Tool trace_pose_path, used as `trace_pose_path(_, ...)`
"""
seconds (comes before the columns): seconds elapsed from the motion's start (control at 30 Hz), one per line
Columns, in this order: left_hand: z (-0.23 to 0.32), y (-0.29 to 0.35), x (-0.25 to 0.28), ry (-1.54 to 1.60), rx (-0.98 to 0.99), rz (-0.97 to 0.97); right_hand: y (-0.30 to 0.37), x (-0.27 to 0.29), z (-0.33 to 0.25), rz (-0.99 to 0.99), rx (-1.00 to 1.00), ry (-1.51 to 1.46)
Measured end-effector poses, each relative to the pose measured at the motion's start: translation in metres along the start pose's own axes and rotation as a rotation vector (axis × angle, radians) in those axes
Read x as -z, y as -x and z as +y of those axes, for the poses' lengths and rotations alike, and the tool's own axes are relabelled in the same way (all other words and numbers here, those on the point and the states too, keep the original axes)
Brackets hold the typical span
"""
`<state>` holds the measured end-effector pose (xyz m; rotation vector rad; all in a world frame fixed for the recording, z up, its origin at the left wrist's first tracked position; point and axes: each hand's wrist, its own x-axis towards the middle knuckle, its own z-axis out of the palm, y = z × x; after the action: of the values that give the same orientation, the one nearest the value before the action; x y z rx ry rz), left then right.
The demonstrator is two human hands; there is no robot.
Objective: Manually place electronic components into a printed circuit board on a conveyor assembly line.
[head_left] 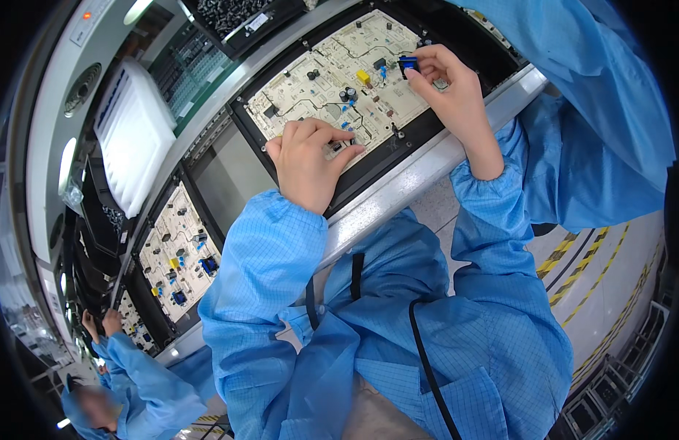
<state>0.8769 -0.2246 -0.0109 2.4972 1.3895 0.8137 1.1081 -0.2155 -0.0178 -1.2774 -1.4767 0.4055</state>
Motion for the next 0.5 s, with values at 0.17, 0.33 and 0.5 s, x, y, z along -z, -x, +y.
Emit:
trace_pose_path(0.17, 0.0002, -0.0007, 0.0007, 0.004, 0.022, -0.038, -0.0010, 0.0007, 0.0009, -0.003, -0.015, -0.018)
trace_pose_path(0.33, -0.0003, -0.0007, 0.0005, 0.025, 0.053, -0.062, -0.0010, 0.0016, 0.0022, -0.002, -0.018, -0.012)
trace_pose_path(0.5, 0.0038, -0.0032, 0.0045, -0.054, -0.017, -0.037, -0.0021, 0.0039, 0.0020, -0.012, -0.003, -0.023)
